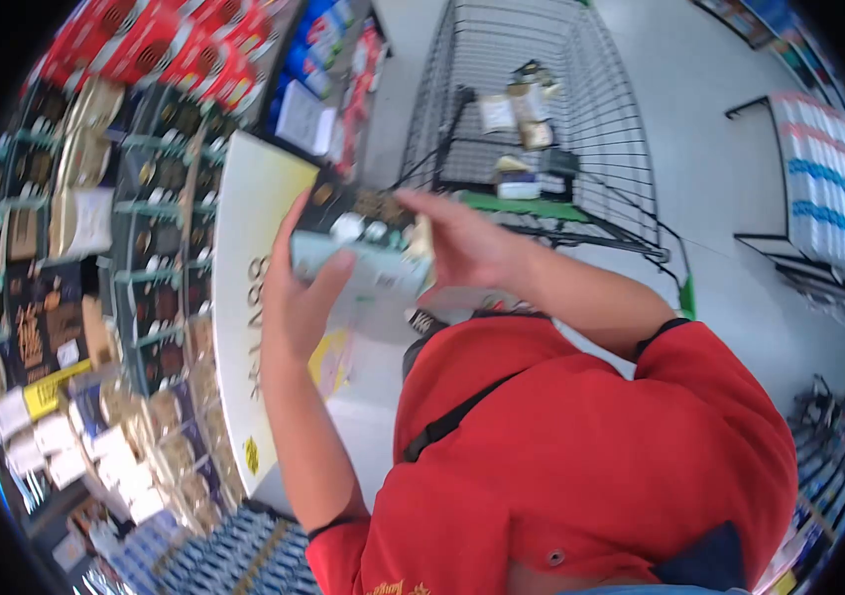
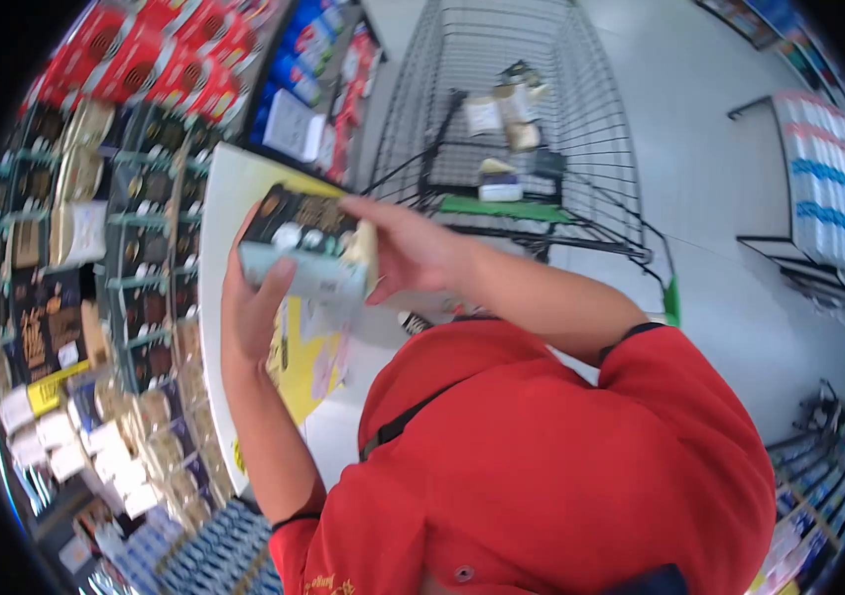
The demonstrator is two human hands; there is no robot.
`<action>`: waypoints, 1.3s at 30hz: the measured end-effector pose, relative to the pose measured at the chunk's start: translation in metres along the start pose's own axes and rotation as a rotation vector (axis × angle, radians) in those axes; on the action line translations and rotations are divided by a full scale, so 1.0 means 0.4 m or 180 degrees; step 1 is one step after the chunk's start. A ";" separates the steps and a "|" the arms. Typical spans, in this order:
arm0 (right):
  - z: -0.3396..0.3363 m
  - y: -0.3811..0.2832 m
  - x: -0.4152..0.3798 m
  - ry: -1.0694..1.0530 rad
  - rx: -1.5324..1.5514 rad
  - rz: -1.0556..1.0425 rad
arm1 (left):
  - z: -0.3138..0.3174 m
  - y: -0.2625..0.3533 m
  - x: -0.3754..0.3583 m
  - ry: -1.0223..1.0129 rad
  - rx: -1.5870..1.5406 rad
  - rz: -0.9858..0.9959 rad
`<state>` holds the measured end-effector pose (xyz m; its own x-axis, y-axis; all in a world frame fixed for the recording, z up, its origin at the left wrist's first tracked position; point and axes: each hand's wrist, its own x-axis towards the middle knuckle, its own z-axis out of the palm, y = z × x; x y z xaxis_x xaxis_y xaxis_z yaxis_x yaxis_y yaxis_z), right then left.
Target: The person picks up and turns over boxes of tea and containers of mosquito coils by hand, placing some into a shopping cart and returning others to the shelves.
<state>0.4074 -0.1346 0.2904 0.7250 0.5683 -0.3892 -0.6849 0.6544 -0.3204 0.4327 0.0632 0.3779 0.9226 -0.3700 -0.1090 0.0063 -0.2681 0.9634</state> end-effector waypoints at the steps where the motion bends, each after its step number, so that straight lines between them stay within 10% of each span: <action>1: -0.021 0.001 0.006 0.0036 -0.0092 -0.0197 | 0.013 -0.010 -0.005 -0.0115 -0.0324 -0.0001; 9: -0.260 -0.211 -0.044 0.1291 -0.0422 -0.1312 | -0.013 -0.203 -0.159 0.0207 -0.0426 -0.0754; 16: -0.765 -0.372 -0.011 0.2386 -0.0909 -0.0993 | -0.067 -0.268 -0.275 0.0830 -0.0392 -0.0945; 21: -1.002 -0.404 0.043 0.1996 -0.0710 -0.0414 | -0.105 -0.231 -0.314 0.1144 -0.0365 -0.0884; 32: -1.073 -0.325 0.029 0.2206 -0.1190 -0.0082 | -0.399 -0.080 -0.443 0.2461 0.0995 -0.0044; 34: -0.992 -0.320 0.003 0.3386 -0.2474 -0.0006 | -0.481 -0.004 -0.449 0.2916 0.1470 -0.0274; 39: -0.912 -0.367 -0.029 0.2262 -0.3414 -0.0518 | -0.780 0.075 -0.403 0.3232 0.3619 0.0367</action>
<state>0.4731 -0.4194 0.0268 0.8342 -0.0835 -0.5451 -0.5488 -0.2211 -0.8062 0.4046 0.3922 0.5006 0.7664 0.1837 0.6155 0.0648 -0.9755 0.2104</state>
